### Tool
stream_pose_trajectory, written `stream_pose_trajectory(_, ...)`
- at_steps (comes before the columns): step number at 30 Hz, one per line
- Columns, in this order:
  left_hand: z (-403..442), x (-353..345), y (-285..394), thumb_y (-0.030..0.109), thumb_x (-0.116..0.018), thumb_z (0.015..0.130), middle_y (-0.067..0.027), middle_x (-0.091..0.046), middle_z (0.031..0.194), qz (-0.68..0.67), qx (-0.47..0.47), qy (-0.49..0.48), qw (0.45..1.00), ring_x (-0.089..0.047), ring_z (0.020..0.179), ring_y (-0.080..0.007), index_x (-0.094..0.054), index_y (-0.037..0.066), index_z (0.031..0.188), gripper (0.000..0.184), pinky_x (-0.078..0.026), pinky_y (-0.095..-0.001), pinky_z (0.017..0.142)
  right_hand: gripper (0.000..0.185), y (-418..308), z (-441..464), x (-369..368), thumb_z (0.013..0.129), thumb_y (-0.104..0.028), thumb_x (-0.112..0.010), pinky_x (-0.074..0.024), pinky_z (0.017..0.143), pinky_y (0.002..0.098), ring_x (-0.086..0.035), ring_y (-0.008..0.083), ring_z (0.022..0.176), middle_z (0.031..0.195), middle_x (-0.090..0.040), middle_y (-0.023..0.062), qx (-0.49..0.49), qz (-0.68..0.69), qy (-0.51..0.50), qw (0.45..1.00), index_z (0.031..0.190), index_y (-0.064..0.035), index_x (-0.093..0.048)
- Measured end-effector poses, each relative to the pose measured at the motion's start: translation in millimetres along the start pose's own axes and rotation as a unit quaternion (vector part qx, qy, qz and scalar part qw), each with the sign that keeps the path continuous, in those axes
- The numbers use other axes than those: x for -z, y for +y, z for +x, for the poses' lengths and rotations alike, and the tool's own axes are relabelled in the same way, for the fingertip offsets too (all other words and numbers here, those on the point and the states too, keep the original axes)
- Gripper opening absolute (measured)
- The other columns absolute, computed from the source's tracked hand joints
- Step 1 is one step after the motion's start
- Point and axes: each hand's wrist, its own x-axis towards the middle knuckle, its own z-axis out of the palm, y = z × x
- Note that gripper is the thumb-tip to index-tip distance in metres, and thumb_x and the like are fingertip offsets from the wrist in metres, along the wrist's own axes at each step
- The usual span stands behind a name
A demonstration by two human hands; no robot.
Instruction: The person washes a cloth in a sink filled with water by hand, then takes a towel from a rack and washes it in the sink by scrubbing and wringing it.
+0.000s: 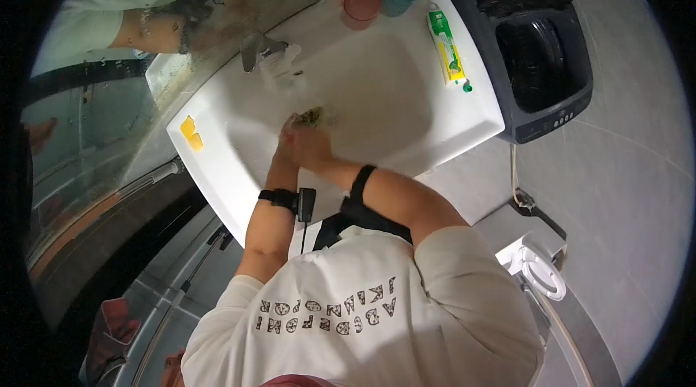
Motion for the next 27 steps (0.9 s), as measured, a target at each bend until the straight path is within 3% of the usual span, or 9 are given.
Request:
stream_pose_trajectory(4, 22.7, 27.1, -26.8, 0.031, -0.033, 0.095, -0.0112, -0.051, 0.118, 0.226, -0.101, -0.061, 0.967, -0.048, 0.111, -0.0241, -0.047, 0.007, 0.120, 0.038, -0.041, -0.0375, 0.094, 0.027, 24.4, 18.2, -5.9, 0.083, -0.034, -0.047, -0.0496, 0.067, 0.0421, -0.062, 0.0294, 0.075, 0.080, -0.064, 0.0103, 0.059, -0.078, -0.069, 0.993, 0.084, -0.0127, -0.064)
stream_pose_trajectory(6, 20.2, 25.1, -34.4, 0.032, -0.035, 0.095, -0.0107, -0.053, 0.116, 0.535, -0.239, -0.026, 0.810, -0.050, 0.109, -0.0225, -0.046, 0.007, 0.120, 0.037, -0.045, -0.0345, 0.091, 0.029, 57.8, 53.3, 5.7, 0.083, -0.036, -0.048, -0.0488, 0.072, 0.0413, -0.061, 0.0282, 0.082, 0.088, -0.063, 0.0110, 0.092, -0.096, -0.052, 0.990, 0.088, -0.0126, -0.063)
stream_pose_trajectory(8, -31.5, -40.1, -8.7, 0.030, -0.035, 0.095, -0.0119, -0.046, 0.124, -0.035, -0.028, 0.088, 0.995, -0.048, 0.113, -0.0267, -0.042, 0.006, 0.123, 0.037, -0.043, -0.0403, 0.094, 0.031, 81.7, 77.9, 12.0, 0.082, -0.038, -0.049, -0.0480, 0.075, 0.0405, -0.060, 0.0274, 0.087, 0.092, -0.061, 0.0118, 0.032, -0.113, -0.085, 0.989, 0.094, -0.0125, -0.062)
stream_pose_trajectory(11, -49.8, -46.6, 15.2, 0.029, -0.037, 0.095, -0.0129, -0.040, 0.130, -0.114, -0.021, 0.186, 0.976, -0.045, 0.115, -0.0308, -0.034, 0.009, 0.132, 0.042, -0.042, -0.0455, 0.094, 0.036, 112.6, 68.0, 29.6, 0.082, -0.040, -0.052, -0.0469, 0.079, 0.0414, -0.057, 0.0288, 0.094, 0.101, -0.057, 0.0130, -0.028, -0.183, 0.012, 0.983, 0.106, -0.0132, -0.058)
stream_pose_trajectory(13, -52.2, -40.4, 19.7, 0.033, -0.040, 0.093, -0.0147, -0.032, 0.132, 0.008, 0.002, 0.274, 0.962, -0.037, 0.120, -0.0324, -0.030, 0.015, 0.134, 0.045, -0.041, -0.0444, 0.094, 0.041, 128.8, 63.5, 15.8, 0.081, -0.040, -0.054, -0.0460, 0.081, 0.0423, -0.055, 0.0300, 0.099, 0.108, -0.054, 0.0140, -0.069, -0.229, 0.098, 0.966, 0.113, -0.0133, -0.055)
stream_pose_trajectory(17, -30.0, -4.4, 7.4, 0.041, -0.047, 0.089, -0.0145, -0.016, 0.140, 0.365, -0.014, 0.443, 0.819, -0.028, 0.126, -0.0347, -0.021, 0.031, 0.138, 0.056, -0.038, -0.0451, 0.095, 0.056, 147.9, 53.7, -19.7, 0.077, -0.033, -0.059, -0.0406, 0.090, 0.0452, -0.044, 0.0344, 0.114, 0.119, -0.045, 0.0167, -0.024, -0.301, -0.198, 0.933, 0.126, -0.0124, -0.042)
stream_pose_trajectory(22, 4.2, 68.5, -1.0, 0.042, -0.039, 0.091, -0.0098, -0.021, 0.143, 0.437, -0.002, 0.301, 0.847, -0.031, 0.126, -0.0319, -0.025, 0.023, 0.138, 0.053, -0.034, -0.0506, 0.097, 0.060, 120.4, 50.8, 0.3, 0.075, -0.034, -0.065, -0.0405, 0.092, 0.0434, -0.044, 0.0321, 0.114, 0.120, -0.045, 0.0194, -0.177, -0.213, -0.054, 0.959, 0.122, -0.0038, -0.045)
stream_pose_trajectory(24, 11.2, 59.7, -4.9, 0.043, -0.031, 0.093, -0.0095, -0.026, 0.143, 0.506, -0.006, 0.240, 0.828, -0.033, 0.126, -0.0310, -0.027, 0.021, 0.138, 0.050, -0.035, -0.0523, 0.096, 0.060, 136.0, 46.2, -56.7, 0.073, -0.040, -0.067, -0.0401, 0.092, 0.0435, -0.049, 0.0328, 0.108, 0.117, -0.048, 0.0213, -0.013, -0.223, 0.008, 0.975, 0.116, -0.0013, -0.051)
stream_pose_trajectory(27, 7.8, 19.6, 6.5, 0.046, -0.042, 0.090, -0.0116, -0.035, 0.136, 0.018, 0.063, 0.128, 0.990, -0.036, 0.123, -0.0279, -0.034, 0.014, 0.134, 0.055, -0.035, -0.0436, 0.099, 0.056, 98.3, 41.1, -56.0, 0.072, -0.049, -0.066, -0.0410, 0.089, 0.0428, -0.054, 0.0321, 0.102, 0.104, -0.057, 0.0188, -0.023, 0.222, -0.166, 0.961, 0.105, -0.0045, -0.059)
